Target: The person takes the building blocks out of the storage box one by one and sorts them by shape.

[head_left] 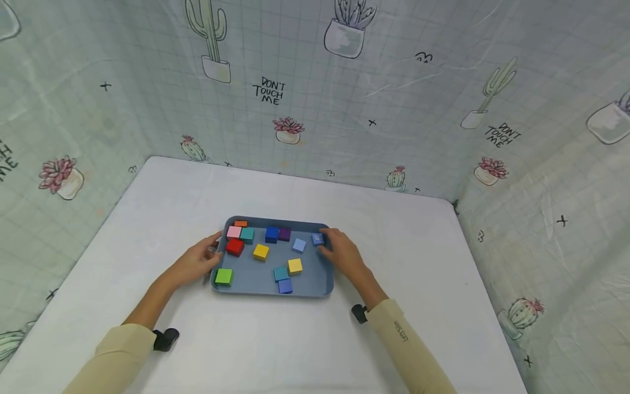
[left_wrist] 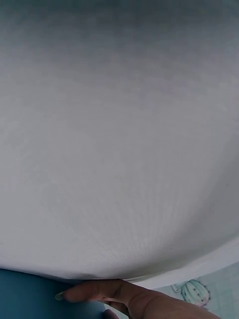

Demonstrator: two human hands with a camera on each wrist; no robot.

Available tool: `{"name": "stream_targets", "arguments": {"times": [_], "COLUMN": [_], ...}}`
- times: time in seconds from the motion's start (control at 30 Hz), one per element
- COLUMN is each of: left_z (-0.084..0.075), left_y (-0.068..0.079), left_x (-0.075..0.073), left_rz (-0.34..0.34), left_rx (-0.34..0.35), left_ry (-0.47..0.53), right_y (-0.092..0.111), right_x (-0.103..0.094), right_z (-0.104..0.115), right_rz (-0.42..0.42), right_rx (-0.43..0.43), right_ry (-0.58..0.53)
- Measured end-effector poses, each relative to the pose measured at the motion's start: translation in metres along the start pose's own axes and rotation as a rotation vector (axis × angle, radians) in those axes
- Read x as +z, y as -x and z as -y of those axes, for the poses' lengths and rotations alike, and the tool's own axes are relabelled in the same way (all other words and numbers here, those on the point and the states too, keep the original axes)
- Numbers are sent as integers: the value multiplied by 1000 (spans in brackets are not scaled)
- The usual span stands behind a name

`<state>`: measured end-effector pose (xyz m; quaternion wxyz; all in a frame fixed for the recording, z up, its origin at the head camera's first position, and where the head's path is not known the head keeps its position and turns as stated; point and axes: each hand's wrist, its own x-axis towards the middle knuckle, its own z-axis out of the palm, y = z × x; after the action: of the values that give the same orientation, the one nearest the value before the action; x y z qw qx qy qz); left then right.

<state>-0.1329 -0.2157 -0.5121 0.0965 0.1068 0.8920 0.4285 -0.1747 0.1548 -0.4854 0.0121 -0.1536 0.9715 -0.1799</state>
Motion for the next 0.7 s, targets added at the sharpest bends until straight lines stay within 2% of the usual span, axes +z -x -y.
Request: {"name": "stream_targets", "arguments": {"times": [0.2, 0.53, 0.6, 0.7], "left_z": [-1, -3, -3, -2], "left_y": [0, -1, -1, 0], "left_x": [0, 2, 2, 1], "left_rz": [-1, -4, -3, -6], "left_rx": [7, -6, -8, -14], "left_ry": [2, 15, 14, 8], "right_y": [-1, -1, 0, 5], "right_x": [1, 0, -1, -1], "right_z": [1, 5, 7, 12], "right_rz": [-9, -146, -143, -87], "right_rx": [-12, -88, -111, -173], "right_ry": [21, 110, 92, 29]}}
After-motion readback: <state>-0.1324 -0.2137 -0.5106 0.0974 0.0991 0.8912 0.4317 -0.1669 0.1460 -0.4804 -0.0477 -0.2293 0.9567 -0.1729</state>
